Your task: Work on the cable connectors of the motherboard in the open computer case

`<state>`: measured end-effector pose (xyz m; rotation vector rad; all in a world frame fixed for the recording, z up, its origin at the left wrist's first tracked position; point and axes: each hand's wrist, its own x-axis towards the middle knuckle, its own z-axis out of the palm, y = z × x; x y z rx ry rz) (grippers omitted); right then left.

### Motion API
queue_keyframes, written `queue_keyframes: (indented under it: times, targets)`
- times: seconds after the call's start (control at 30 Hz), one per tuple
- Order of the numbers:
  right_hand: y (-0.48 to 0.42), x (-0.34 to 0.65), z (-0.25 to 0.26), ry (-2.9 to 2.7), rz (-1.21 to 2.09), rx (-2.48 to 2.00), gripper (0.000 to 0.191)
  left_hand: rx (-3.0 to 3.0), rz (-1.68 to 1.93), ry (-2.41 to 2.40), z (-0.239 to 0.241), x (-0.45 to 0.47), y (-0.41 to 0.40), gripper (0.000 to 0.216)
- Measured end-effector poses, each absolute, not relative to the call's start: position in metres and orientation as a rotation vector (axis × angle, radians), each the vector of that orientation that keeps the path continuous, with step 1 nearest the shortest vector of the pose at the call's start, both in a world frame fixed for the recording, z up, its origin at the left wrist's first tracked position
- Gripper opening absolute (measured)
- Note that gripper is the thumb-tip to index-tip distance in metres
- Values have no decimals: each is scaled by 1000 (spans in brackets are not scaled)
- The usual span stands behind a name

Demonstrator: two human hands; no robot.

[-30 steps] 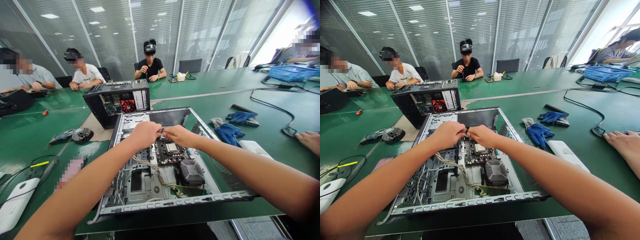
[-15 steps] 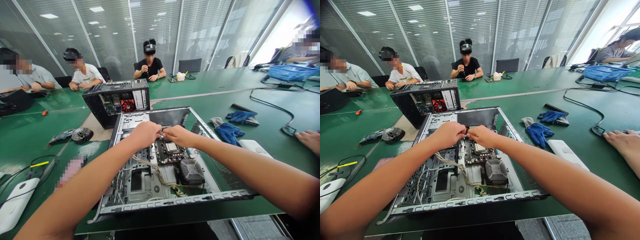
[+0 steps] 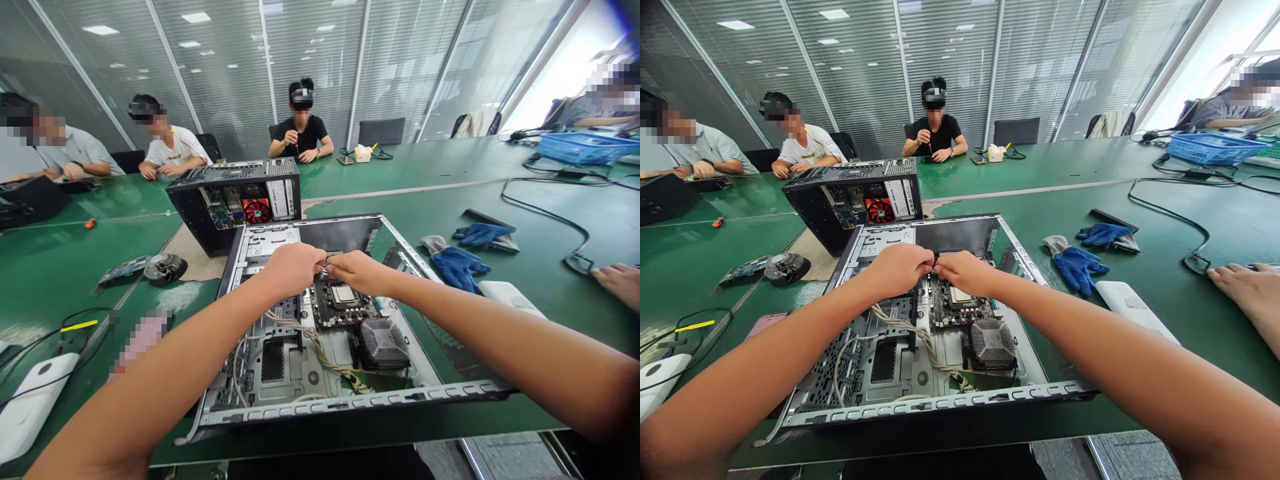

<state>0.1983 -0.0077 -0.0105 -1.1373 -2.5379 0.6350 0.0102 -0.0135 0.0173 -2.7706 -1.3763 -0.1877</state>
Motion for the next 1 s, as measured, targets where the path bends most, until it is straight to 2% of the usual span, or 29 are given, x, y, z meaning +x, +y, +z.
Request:
queue_keyframes:
  times: [0.3, 0.57, 1.0]
  targets:
    - [-6, 198, -8, -2390, 683, -1186, 32, -2738, -257, -1425, 19, 10, -10, 20]
    - [-3, 200, -11, -2475, 625, -1179, 26, -2767, -174, -1317, 15, 9, -8, 20]
    - [-4, 199, -4, -2422, 679, -1143, 30, -2735, -280, -1115, 21, 12, -13, 20]
